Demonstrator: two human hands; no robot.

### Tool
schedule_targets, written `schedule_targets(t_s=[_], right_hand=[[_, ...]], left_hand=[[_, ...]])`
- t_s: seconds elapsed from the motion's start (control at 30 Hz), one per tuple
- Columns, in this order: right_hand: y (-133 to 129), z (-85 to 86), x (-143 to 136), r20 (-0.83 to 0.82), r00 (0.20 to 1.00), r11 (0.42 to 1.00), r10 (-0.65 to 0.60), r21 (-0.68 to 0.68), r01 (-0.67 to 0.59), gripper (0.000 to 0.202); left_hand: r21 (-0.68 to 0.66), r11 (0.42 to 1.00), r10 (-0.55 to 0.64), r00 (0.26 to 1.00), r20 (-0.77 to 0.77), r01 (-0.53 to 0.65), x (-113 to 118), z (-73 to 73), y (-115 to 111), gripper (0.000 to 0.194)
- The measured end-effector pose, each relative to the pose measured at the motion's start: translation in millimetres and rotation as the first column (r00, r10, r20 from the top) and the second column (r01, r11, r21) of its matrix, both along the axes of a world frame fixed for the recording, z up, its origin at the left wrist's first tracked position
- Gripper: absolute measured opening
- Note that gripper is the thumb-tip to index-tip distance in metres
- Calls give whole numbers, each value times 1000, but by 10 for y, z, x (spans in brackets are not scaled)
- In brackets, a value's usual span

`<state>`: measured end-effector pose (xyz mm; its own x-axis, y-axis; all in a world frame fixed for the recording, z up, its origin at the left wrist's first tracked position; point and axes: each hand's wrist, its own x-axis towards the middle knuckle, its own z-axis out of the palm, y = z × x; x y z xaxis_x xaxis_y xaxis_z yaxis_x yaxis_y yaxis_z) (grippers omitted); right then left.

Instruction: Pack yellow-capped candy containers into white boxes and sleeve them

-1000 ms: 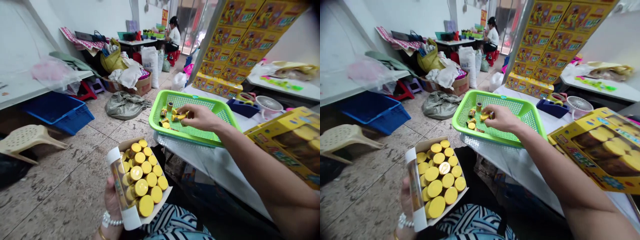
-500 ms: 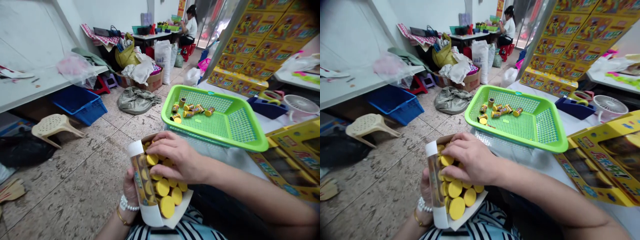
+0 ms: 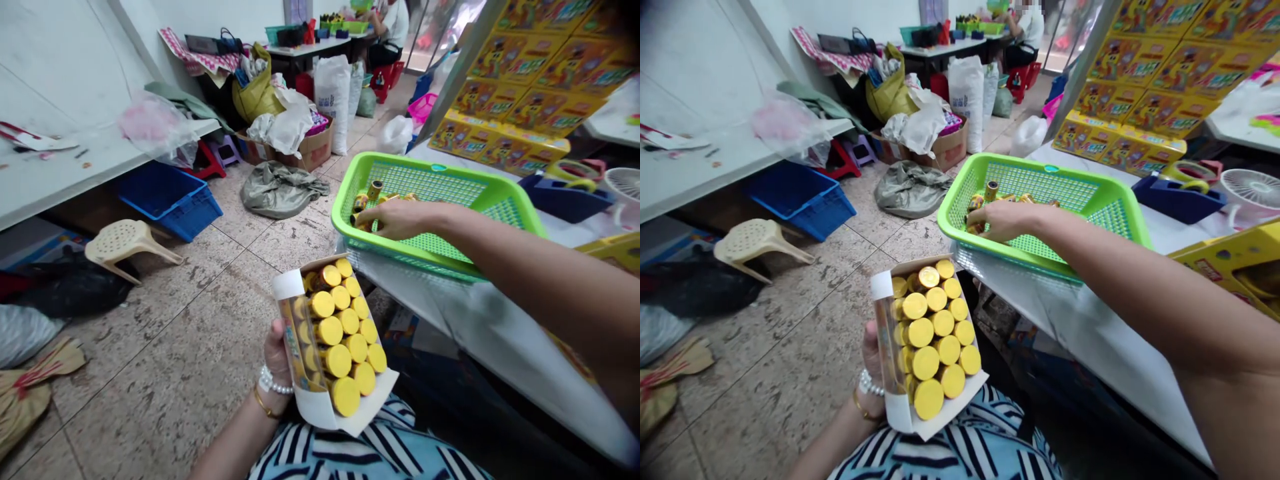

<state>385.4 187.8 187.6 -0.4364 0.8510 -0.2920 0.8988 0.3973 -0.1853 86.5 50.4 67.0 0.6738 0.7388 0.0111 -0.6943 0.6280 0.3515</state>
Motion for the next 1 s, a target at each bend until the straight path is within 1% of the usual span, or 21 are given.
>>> schedule_targets(t_s=[0.07, 0.1, 0.17, 0.23, 0.27, 0.3, 0.33, 0.37, 0.43, 0.47, 0.5, 0.53, 0.57, 0.63, 0.67, 0.7, 0.73, 0.8, 0.87, 0.9, 1.0], right_hand=[[22, -58, -49, -21, 999, 999, 37, -17, -37, 25], [24, -68, -56, -47, 999, 1000, 20, -12, -20, 21], [19, -35, -24, -107, 991, 997, -75, 15, 77, 18], [-5, 79, 49, -186, 964, 977, -192, 55, 205, 21], [-34, 161, 81, -251, 936, 960, -246, 72, 271, 25], [-80, 251, 97, -344, 895, 942, -284, 72, 327, 30], [-144, 342, 90, -465, 831, 928, -305, 52, 369, 34], [-229, 427, 55, -600, 738, 918, -308, 18, 397, 39], [-446, 556, -98, -808, 531, 922, -255, -39, 384, 44], [-569, 594, -204, -864, 456, 932, -212, -40, 359, 43], [-690, 614, -321, -893, 416, 942, -170, -22, 336, 40], [-804, 616, -438, -899, 418, 948, -128, 13, 317, 35], [-903, 603, -550, -884, 460, 952, -83, 67, 299, 30], [-1040, 542, -737, -796, 604, 939, 33, 232, 254, 23], [-1077, 499, -808, -735, 671, 917, 96, 328, 228, 21], [-1097, 452, -862, -678, 719, 885, 155, 419, 205, 20], [-1104, 405, -902, -636, 745, 849, 201, 493, 192, 19], [-1103, 328, -941, -596, 760, 795, 260, 579, 182, 16], [-1108, 290, -937, -551, 778, 776, 302, 616, 135, 7], [-1119, 288, -925, -520, 793, 773, 319, 626, 100, 5], [-1173, 329, -886, -420, 845, 757, 330, 652, 29, 14]], left_hand=[[17, 1000, -13, 998, 61, 12, 4, -7, 8, 46], [25, 1000, -21, 997, 79, 19, -2, -3, 18, 46], [36, 999, -34, 995, 89, 31, -24, 14, 42, 46], [40, 999, -39, 995, 91, 36, -48, 38, 63, 47], [40, 998, -41, 995, 93, 38, -55, 52, 69, 49], [45, 998, -41, 994, 101, 37, -58, 65, 73, 50], [51, 998, -39, 993, 110, 33, -55, 78, 75, 51], [58, 998, -37, 992, 120, 30, -46, 89, 74, 52], [75, 997, -41, 989, 142, 30, -12, 101, 68, 51], [79, 996, -46, 988, 150, 35, 11, 100, 64, 51], [76, 996, -54, 987, 153, 43, 35, 93, 59, 51], [70, 996, -63, 986, 152, 53, 61, 81, 53, 52], [63, 996, -68, 987, 148, 59, 87, 66, 45, 53], [41, 998, -57, 989, 135, 52, 140, 37, 22, 56], [34, 998, -49, 991, 128, 45, 165, 29, 6, 57], [27, 999, -39, 992, 118, 36, 188, 28, -12, 56], [19, 1000, -26, 994, 110, 24, 209, 33, -32, 55], [-3, 1000, -13, 995, 95, 13, 237, 58, -74, 54], [-47, 999, -6, 997, 73, 10, 244, 83, -111, 58], [-69, 998, -12, 998, 66, 17, 242, 89, -125, 61], [-81, 996, -41, 997, 63, 46, 240, 80, -146, 66]])
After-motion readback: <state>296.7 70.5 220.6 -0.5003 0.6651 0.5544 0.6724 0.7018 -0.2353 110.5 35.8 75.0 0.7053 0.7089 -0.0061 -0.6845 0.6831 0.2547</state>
